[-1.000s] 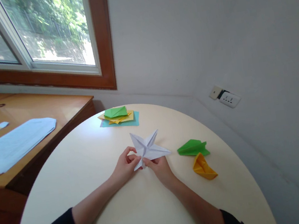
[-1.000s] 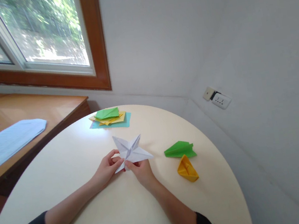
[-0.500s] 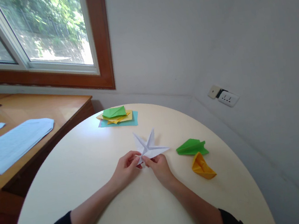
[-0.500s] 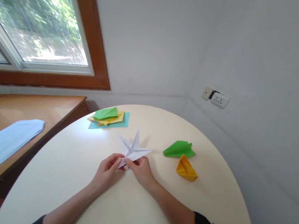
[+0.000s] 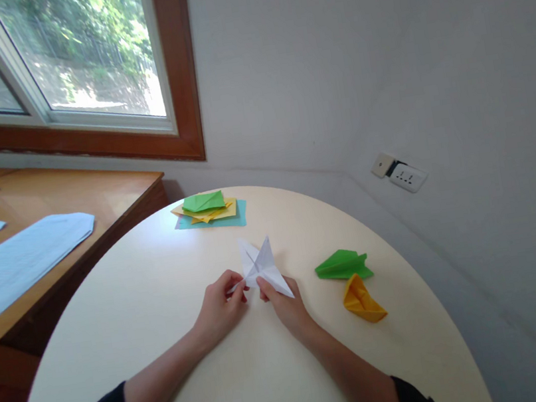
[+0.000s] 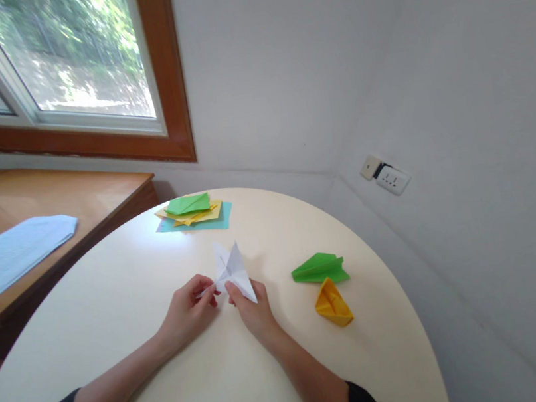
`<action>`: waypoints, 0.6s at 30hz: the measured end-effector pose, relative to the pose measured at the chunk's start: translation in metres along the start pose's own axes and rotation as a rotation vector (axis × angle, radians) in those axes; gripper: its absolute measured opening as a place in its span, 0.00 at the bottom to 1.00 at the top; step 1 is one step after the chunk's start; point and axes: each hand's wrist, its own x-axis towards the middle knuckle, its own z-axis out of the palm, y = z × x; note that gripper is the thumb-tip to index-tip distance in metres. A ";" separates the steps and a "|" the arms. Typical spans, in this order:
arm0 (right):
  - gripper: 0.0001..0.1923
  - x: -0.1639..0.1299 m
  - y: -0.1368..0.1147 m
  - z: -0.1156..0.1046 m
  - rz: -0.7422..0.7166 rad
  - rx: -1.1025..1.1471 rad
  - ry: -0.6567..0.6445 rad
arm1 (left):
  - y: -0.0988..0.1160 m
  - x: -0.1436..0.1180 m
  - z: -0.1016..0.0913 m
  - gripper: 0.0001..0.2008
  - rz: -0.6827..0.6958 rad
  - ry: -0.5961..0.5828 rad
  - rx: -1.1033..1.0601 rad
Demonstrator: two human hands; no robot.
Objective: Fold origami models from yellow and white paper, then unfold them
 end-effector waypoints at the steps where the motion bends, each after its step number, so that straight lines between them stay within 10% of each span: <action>1: 0.19 0.001 0.000 -0.001 -0.016 -0.002 0.023 | 0.001 0.000 0.000 0.09 -0.003 0.014 0.008; 9: 0.18 0.005 0.008 -0.003 -0.157 0.073 0.221 | 0.000 0.001 -0.001 0.09 -0.008 0.075 0.010; 18: 0.11 0.001 0.006 -0.009 -0.416 -0.256 0.120 | 0.004 0.000 -0.002 0.08 -0.002 0.076 0.061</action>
